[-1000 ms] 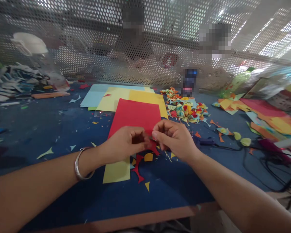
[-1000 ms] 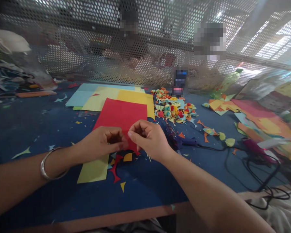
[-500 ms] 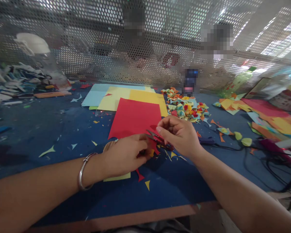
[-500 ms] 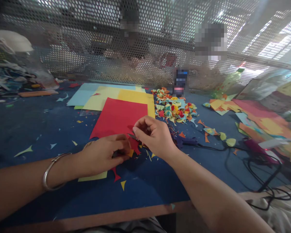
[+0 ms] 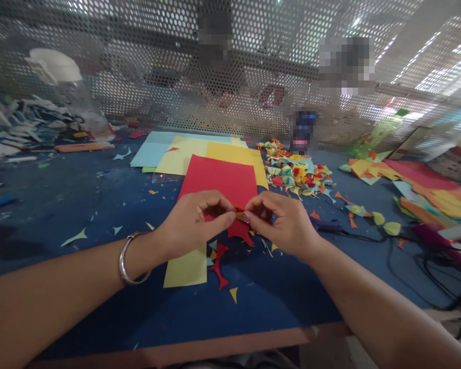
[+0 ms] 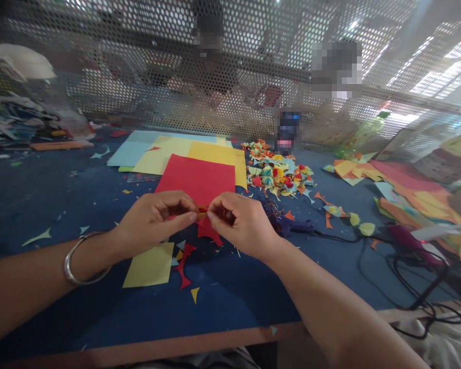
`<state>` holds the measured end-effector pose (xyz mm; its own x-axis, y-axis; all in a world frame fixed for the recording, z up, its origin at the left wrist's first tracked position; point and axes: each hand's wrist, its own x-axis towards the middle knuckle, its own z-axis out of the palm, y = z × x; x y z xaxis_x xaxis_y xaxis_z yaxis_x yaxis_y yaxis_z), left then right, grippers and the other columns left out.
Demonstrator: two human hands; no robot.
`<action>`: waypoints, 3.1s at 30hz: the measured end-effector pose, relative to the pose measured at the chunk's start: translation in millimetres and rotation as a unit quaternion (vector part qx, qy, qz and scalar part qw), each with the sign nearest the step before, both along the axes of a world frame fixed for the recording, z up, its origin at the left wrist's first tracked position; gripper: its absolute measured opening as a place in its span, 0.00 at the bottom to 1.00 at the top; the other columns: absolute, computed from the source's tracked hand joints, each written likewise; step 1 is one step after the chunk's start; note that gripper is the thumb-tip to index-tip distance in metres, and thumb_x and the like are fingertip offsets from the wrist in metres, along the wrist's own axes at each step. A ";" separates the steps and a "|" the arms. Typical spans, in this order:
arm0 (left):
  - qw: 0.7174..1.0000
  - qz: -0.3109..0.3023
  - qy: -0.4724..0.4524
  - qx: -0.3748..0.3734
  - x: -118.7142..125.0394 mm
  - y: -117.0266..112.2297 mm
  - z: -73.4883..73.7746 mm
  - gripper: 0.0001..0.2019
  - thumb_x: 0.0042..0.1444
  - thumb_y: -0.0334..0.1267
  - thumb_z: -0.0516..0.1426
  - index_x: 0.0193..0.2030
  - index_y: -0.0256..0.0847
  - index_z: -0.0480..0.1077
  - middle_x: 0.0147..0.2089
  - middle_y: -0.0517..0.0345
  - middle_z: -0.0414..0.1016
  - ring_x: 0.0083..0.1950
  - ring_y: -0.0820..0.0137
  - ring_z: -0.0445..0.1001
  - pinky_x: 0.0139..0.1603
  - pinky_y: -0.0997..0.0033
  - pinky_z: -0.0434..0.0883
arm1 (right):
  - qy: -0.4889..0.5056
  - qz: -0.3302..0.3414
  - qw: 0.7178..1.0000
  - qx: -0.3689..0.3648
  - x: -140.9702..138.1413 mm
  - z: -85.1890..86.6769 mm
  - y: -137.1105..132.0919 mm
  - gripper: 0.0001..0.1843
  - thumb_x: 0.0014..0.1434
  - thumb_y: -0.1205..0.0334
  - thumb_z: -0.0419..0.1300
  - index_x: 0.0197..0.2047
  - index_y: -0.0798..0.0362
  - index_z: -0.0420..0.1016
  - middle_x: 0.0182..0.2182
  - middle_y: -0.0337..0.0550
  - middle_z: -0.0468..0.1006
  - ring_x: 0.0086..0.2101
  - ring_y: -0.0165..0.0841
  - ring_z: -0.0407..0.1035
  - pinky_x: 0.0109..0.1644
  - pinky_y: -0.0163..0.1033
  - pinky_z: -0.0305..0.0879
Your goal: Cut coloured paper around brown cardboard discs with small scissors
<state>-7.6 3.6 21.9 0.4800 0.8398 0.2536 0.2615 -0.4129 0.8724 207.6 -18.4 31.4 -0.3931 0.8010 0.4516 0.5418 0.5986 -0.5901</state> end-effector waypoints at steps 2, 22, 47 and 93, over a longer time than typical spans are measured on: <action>0.999 -0.010 -0.025 -0.041 0.1 -0.4 0.6 0.10 0.61 0.41 0.58 0.35 0.37 0.75 0.31 0.58 0.76 0.33 0.73 0.73 0.35 0.73 0.71 | -0.004 0.003 1.000 0.008 0.2 -0.5 0.1 0.04 0.62 0.67 0.61 0.34 0.55 0.74 0.26 0.36 0.72 0.25 0.24 0.64 0.29 0.30 0.62; 0.970 -0.016 -0.148 -0.192 3.9 2.2 -1.2 0.10 0.54 0.36 0.66 0.37 0.39 0.69 0.34 0.60 0.77 0.35 0.74 0.77 0.39 0.73 0.74 | -0.080 0.031 0.995 0.054 0.5 -1.7 -1.2 0.04 0.65 0.66 0.59 0.37 0.53 0.74 0.27 0.38 0.74 0.26 0.26 0.66 0.31 0.31 0.63; 0.958 -0.002 -0.189 -0.216 3.1 5.4 -5.5 0.12 0.49 0.35 0.68 0.36 0.38 0.69 0.31 0.62 0.76 0.32 0.76 0.75 0.36 0.75 0.73 | 0.029 0.004 0.997 -0.064 -0.8 -1.2 -0.8 0.07 0.65 0.61 0.60 0.43 0.53 0.78 0.31 0.40 0.79 0.25 0.26 0.71 0.29 0.32 0.66; 0.942 -0.021 -0.219 -0.254 7.5 -2.2 -1.2 0.13 0.55 0.33 0.66 0.44 0.40 0.68 0.36 0.61 0.75 0.38 0.72 0.78 0.41 0.72 0.76 | 0.069 -0.018 0.990 -0.118 -1.1 1.1 -1.6 0.07 0.65 0.60 0.61 0.35 0.53 0.72 0.24 0.33 0.72 0.20 0.23 0.66 0.23 0.29 0.61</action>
<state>-0.1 1.4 20.8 0.4589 0.8885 0.0061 -0.1774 0.0849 0.9805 206.5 -20.0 32.5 -0.3098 0.9028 0.2981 0.4649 0.4174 -0.7808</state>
